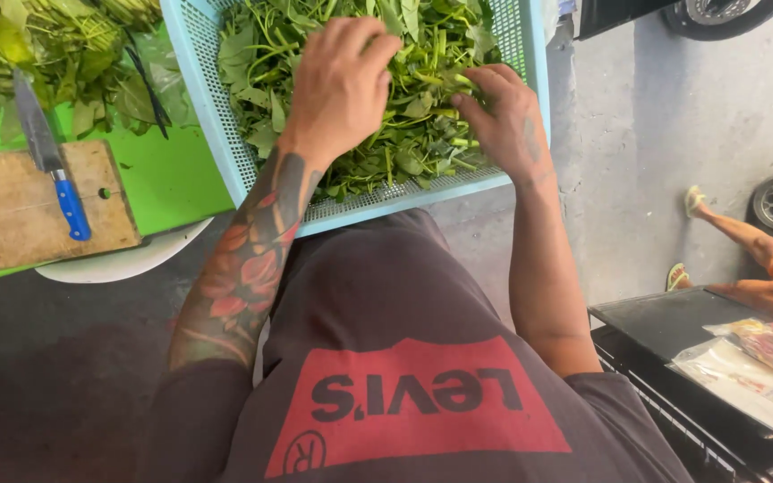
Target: The person is preparing leafy green vegetables by removing rubber bands, trimming stems with a knife, and sorting the greens into a blue basket. The person uses a knife to cut the stems and handles the vegetables by hand, placing the trimmed portions into the basket.
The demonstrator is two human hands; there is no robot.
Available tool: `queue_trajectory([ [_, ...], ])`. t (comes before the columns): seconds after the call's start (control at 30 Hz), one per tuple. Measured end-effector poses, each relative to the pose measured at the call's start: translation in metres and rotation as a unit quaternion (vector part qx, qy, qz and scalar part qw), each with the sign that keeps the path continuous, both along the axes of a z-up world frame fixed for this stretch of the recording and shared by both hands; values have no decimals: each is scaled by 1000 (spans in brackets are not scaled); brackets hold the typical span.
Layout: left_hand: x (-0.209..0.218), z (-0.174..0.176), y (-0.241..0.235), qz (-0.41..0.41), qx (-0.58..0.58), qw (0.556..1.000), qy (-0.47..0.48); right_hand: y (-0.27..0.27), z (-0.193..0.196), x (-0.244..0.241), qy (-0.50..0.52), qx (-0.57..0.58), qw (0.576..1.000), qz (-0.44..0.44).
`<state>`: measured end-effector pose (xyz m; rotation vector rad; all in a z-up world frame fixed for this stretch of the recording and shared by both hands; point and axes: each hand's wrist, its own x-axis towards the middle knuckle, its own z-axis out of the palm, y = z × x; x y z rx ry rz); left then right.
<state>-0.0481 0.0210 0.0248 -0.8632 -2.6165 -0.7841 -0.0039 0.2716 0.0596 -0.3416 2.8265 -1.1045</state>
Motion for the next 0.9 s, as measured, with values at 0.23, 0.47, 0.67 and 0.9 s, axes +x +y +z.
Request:
queue_trajectory([
  [0.23, -17, -65, 14, -8, -99, 993, -55, 8, 3, 0, -65, -120, 990, -42],
  [0.47, -4, -19, -4, 3, 67, 995, -69, 22, 3, 4, -114, -313, 942, -50],
  [0.67, 11, 33, -14, -29, 273, 937, -216, 17, -24, -1, -129, -424, 896, -19],
  [0.9, 14, 45, 0, -86, 250, 916, -303, -25, 0, -16, -140, -384, 912, 46],
])
